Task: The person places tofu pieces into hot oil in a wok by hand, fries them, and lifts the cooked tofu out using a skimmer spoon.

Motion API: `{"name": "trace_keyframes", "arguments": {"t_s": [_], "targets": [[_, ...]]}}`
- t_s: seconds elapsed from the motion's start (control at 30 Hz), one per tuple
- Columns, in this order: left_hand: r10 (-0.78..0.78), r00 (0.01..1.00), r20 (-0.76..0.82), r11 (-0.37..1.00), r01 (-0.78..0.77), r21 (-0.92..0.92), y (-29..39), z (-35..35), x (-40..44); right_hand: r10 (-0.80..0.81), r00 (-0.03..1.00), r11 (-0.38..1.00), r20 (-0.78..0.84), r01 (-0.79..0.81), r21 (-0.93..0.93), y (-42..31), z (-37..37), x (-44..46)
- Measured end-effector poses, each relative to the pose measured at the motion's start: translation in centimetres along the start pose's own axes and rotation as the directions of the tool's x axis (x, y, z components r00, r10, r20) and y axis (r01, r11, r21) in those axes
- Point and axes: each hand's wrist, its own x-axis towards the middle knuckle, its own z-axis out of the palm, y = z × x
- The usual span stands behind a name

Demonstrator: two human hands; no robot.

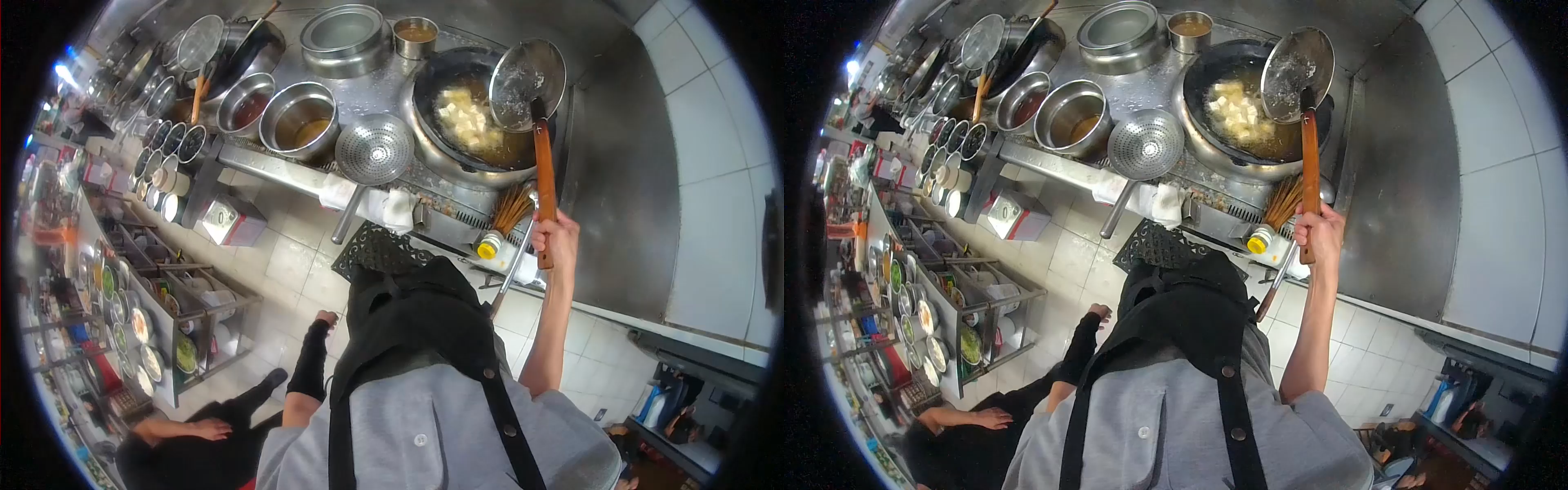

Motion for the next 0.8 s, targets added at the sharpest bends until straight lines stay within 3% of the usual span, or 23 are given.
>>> {"name": "trace_keyframes", "arguments": {"t_s": [0.07, 0.1, 0.17, 0.27, 0.4, 0.53, 0.63, 0.67, 0.8], "targets": [[0.047, 0.998, -0.043, 0.999, -0.047, 0.02, 1.2, -1.1, 1.7, -0.033, 0.999, 0.999, -0.034, 0.032, -0.016, -0.4, -0.3, -0.3], [0.24, 0.97, 0.031, 0.924, -0.238, 0.299, 1.4, -1.6, 3.8, -0.05, 0.998, 0.999, -0.048, 0.049, -0.024, -0.4, -0.5, -0.4], [0.458, 0.881, 0.121, 0.621, -0.414, 0.666, 2.9, -2.1, 7.4, -0.067, 0.996, 0.993, -0.065, 0.06, -0.106, -0.5, -1.0, -0.4], [0.542, 0.84, -0.027, 0.672, -0.413, 0.615, 7.1, -1.7, 3.0, -0.12, 0.985, 0.965, -0.121, 0.087, -0.249, -0.3, -1.1, -0.2], [0.602, 0.798, 0.014, 0.614, -0.475, 0.631, 15.0, -0.7, -12.6, -0.139, 0.977, 0.937, -0.159, 0.077, -0.341, 0.6, -1.3, 0.2], [0.751, 0.632, 0.189, 0.389, -0.655, 0.647, 18.3, 0.3, -16.3, 0.089, 0.989, 0.995, -0.114, -0.094, -0.034, 2.2, -1.4, -0.4], [0.817, 0.529, 0.229, 0.299, -0.728, 0.617, 20.3, 0.8, -20.2, 0.188, 0.982, 0.952, 0.012, -0.185, 0.245, 3.0, -0.8, -1.2], [0.821, 0.527, 0.218, 0.304, -0.728, 0.614, 20.7, 1.0, -21.7, 0.228, 0.966, 0.931, 0.121, -0.253, 0.264, 4.4, -2.1, -0.2], [0.852, 0.464, 0.241, 0.267, -0.783, 0.562, 21.7, 1.9, -24.0, 0.273, 0.916, 0.83, 0.294, -0.379, 0.409, 7.1, -1.5, 3.2]]}}
